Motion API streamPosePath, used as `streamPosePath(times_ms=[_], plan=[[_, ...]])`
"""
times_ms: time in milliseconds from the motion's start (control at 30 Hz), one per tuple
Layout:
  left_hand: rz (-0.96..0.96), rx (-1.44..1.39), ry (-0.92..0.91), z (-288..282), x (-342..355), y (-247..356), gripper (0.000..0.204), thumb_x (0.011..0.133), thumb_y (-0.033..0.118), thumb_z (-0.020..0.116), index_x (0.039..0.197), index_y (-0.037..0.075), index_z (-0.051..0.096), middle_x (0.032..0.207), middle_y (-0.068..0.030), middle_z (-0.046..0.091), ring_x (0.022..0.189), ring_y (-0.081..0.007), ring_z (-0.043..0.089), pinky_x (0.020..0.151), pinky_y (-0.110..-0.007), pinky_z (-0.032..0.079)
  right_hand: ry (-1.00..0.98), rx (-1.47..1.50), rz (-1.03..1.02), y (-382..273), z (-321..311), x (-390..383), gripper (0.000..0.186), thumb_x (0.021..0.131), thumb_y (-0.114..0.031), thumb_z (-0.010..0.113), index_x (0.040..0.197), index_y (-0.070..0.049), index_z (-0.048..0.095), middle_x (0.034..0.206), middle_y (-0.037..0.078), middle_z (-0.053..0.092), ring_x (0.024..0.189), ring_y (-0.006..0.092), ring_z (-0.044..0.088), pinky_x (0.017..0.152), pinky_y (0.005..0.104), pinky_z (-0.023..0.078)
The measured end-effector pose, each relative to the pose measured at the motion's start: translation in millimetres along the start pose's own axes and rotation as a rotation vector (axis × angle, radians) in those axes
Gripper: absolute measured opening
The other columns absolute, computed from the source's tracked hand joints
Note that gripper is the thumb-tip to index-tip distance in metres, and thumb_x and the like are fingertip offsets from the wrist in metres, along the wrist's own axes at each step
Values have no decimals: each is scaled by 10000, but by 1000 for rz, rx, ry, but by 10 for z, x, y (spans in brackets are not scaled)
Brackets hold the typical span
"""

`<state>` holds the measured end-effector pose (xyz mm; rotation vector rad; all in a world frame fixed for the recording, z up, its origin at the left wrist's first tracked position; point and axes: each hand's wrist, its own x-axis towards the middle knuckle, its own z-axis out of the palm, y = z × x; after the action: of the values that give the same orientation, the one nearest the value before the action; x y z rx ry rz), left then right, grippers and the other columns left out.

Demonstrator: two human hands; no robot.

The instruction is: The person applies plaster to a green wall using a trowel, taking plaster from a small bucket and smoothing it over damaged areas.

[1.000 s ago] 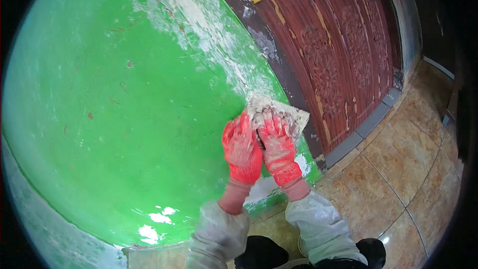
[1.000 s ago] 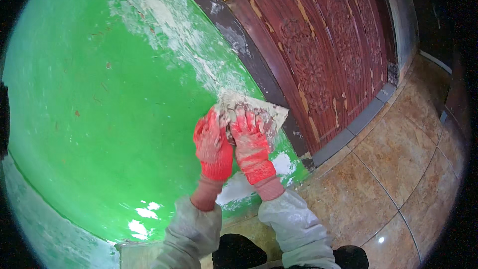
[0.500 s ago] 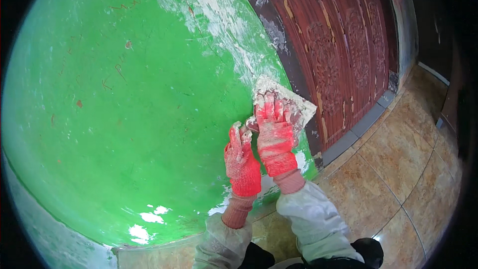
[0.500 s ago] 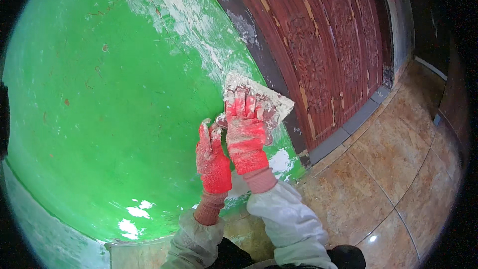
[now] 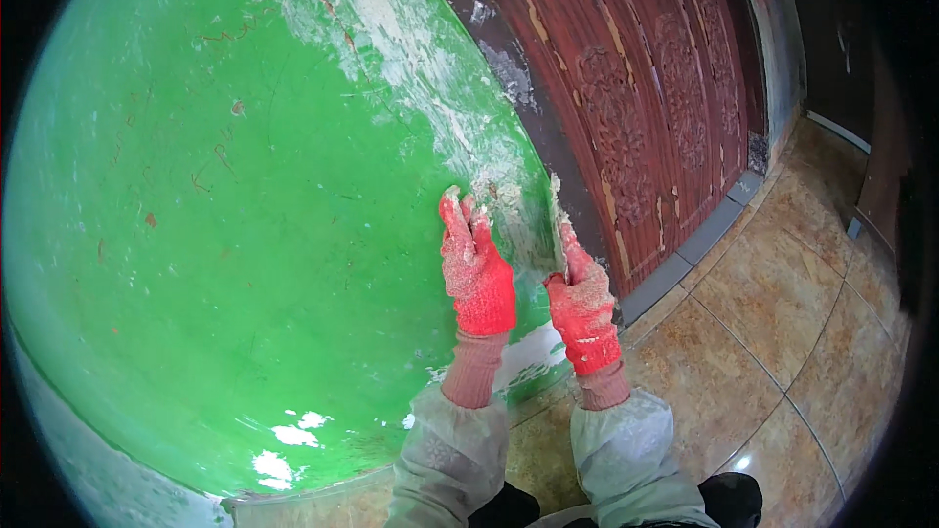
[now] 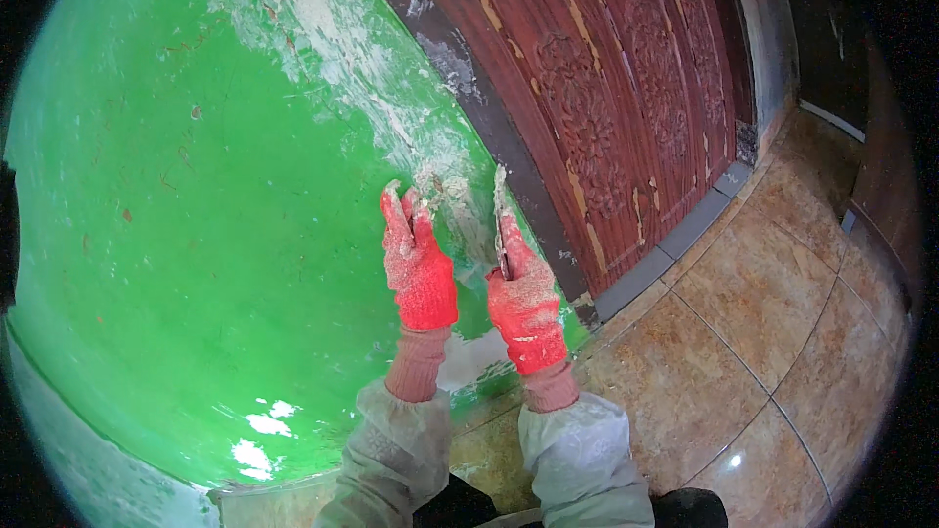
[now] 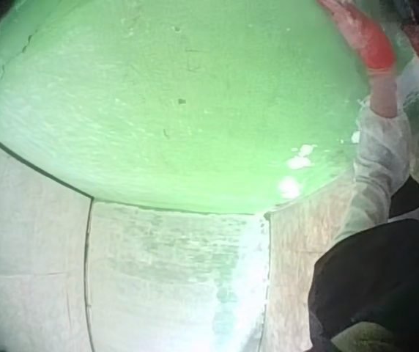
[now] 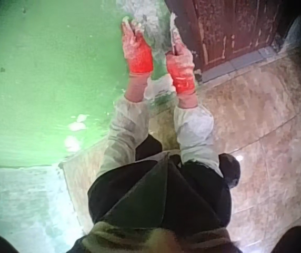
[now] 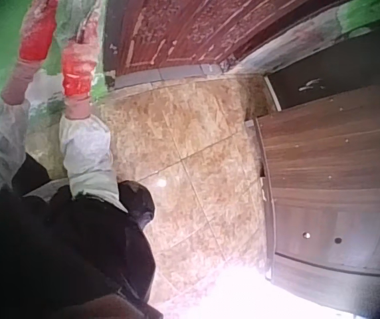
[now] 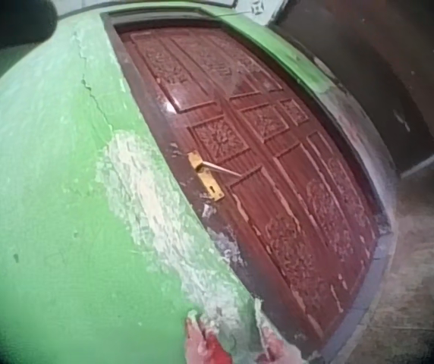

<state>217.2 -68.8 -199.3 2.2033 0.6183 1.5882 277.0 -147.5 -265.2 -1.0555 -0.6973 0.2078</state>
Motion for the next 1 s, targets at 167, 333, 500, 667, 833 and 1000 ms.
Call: streamPosePath(times_ms=[167,333,500,667,833,1000], plan=[[105,19,-2,113,83,-48,461,935,142,446,1352,-10,320,1223,-160,541,1109,-235,509,945,-316,370,23,-19,-14,63,-54,-12,616,729,62,503,1330,-47,424,1114,107,582,977,150,557,822,251,443],[75,-78,-44,73,109,-39,447,939,120,446,1353,-5,331,1245,-150,523,1090,-221,503,934,-297,374,-49,553,309,22,-114,-84,486,727,18,550,1207,-58,541,863,21,606,731,129,583,658,253,492],[-38,-258,-71,25,157,-13,451,941,119,455,1360,3,333,1211,-112,554,1038,-130,502,897,-238,379,32,688,370,171,-112,-97,200,740,-48,600,939,-66,603,787,4,590,643,127,559,546,269,471],[9,-45,-108,-65,206,-5,442,936,100,461,1355,11,348,1190,-107,559,1022,-139,518,881,-243,401,130,761,377,455,-16,-62,156,741,-30,632,895,-33,604,762,10,600,648,118,552,602,266,448],[166,39,-125,-86,235,-68,448,925,80,470,1349,6,348,1165,-126,569,1029,-167,537,894,-271,416,139,805,383,477,77,41,164,752,-32,635,914,-36,606,770,18,603,650,124,556,607,271,453],[250,105,-148,-136,262,-83,461,910,52,485,1347,2,347,1155,-138,578,1044,-194,546,899,-287,423,94,999,406,458,198,90,199,751,-4,622,947,-30,599,796,28,605,678,140,571,620,288,478]])
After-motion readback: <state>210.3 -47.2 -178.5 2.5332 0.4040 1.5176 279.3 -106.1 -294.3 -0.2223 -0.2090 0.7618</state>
